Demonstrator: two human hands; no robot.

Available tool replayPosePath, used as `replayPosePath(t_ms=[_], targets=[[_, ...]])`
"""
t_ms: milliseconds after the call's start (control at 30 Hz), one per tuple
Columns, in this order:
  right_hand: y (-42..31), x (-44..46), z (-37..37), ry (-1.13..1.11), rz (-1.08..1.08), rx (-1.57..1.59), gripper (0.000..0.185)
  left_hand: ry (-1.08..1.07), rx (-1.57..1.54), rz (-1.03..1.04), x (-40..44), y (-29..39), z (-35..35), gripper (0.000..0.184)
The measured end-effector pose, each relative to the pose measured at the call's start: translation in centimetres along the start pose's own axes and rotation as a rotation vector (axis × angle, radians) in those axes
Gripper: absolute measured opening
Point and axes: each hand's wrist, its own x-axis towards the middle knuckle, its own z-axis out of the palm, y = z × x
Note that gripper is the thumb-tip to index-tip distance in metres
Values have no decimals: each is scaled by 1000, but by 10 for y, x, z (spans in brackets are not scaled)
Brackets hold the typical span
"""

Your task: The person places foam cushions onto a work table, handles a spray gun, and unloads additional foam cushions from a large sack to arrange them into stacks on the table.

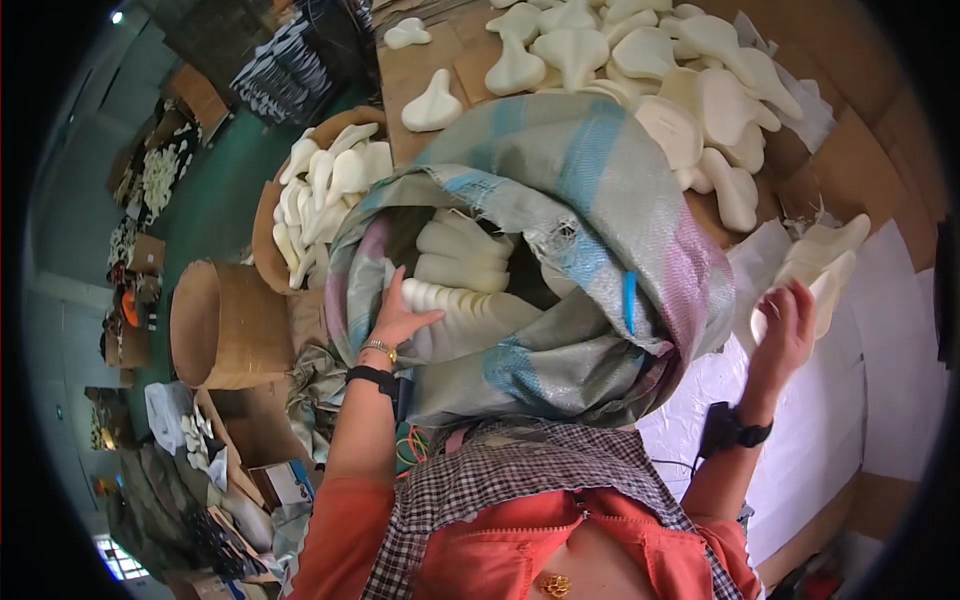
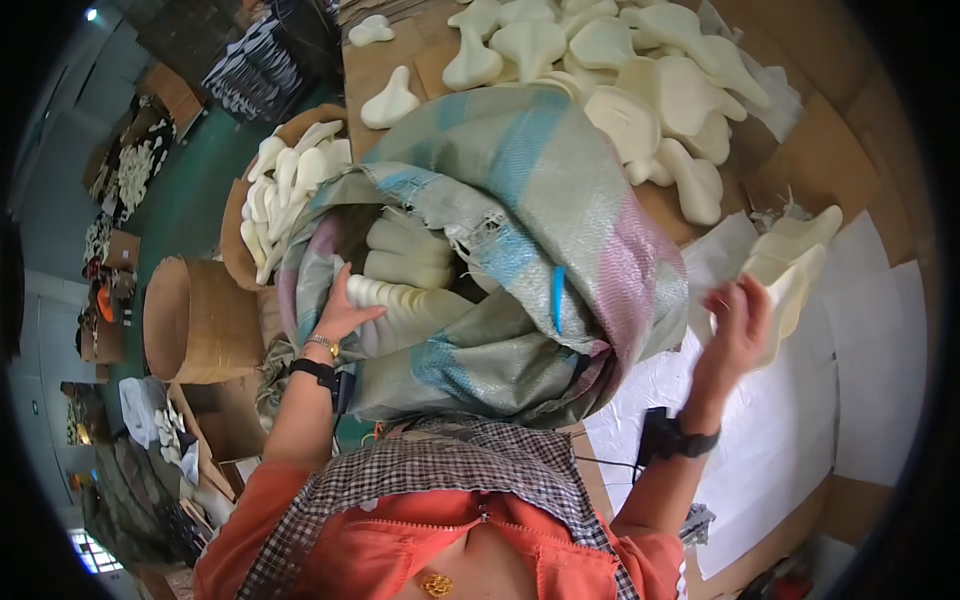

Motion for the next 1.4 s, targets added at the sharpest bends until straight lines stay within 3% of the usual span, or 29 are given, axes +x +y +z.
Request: replayPosePath(t_ms=[67, 100, 167, 200, 267, 333, 367, 400, 467, 500, 567, 600, 667, 700, 767, 933, 1000, 1067, 1133, 1200, 1267, 1400], targets=[[-26, -30, 75, -531, -3, 63, 24, -85, 48, 43, -1, 2, -5, 101], [-32, -50, 110, -744, 133, -48, 25, -71, 31, 34, -5, 8, -7, 87], [-6, -78, 176, -1179, -230, -161, 34, -62, 83, 40, -15, 15, -13, 84], [12, -90, 199, -1271, -260, -282, 42, -58, 144, 47, -22, 17, -16, 82], [20, -119, 226, -1309, -255, -352, 43, -23, 157, 43, -38, 22, -14, 79], [20, -143, 239, -1394, -683, -680, 33, 62, 183, 60, -51, 27, -11, 74], [18, -154, 237, -1326, -843, -798, 23, 89, 184, 61, -57, 30, -10, 69], [24, -164, 235, -1329, -850, -802, 23, 93, 177, 60, -58, 26, -8, 69], [41, -179, 230, -1155, -1167, -1162, 19, 158, 202, 77, -56, 19, 2, 61], [39, -184, 228, -1156, -1171, -1174, 19, 155, 190, 81, -56, 19, 5, 61], [37, -198, 229, -1305, -1432, -1096, 20, 199, 227, 46, -52, 17, 8, 54], [46, -202, 231, -1392, -1307, -1031, 25, 198, 225, 58, -52, 14, 9, 54], [81, -196, 235, -1248, -809, -679, 36, 309, 167, 84, -59, 7, 13, 50], [79, -185, 230, -1237, -812, -679, 36, 350, 131, 98, -64, 8, 14, 48], [67, -163, 219, -1463, -330, -720, 52, 394, 72, 99, -71, 12, 16, 47], [45, -169, 208, -1628, -533, -881, 53, 545, -101, 215, -87, 24, 8, 43], [31, -165, 192, -1470, -674, -685, 48, 539, -153, 241, -86, 24, -10, 45], [-19, -150, 170, -1359, -731, -680, 39, 601, -356, 182, -94, 36, -38, 49], [-59, -131, 141, -1198, -775, -575, 49, 671, -770, 333, -107, 58, -66, 54], [-80, -117, 114, -1049, -726, -490, 59, 629, -1037, 387, -120, 87, -93, 56], [-67, -108, 99, -937, -647, -413, 58, 635, -1013, 408, -116, 83, -98, 57], [-40, -95, 89, -840, -496, -376, 55, 572, -1199, 308, -84, 10, -89, 57]])
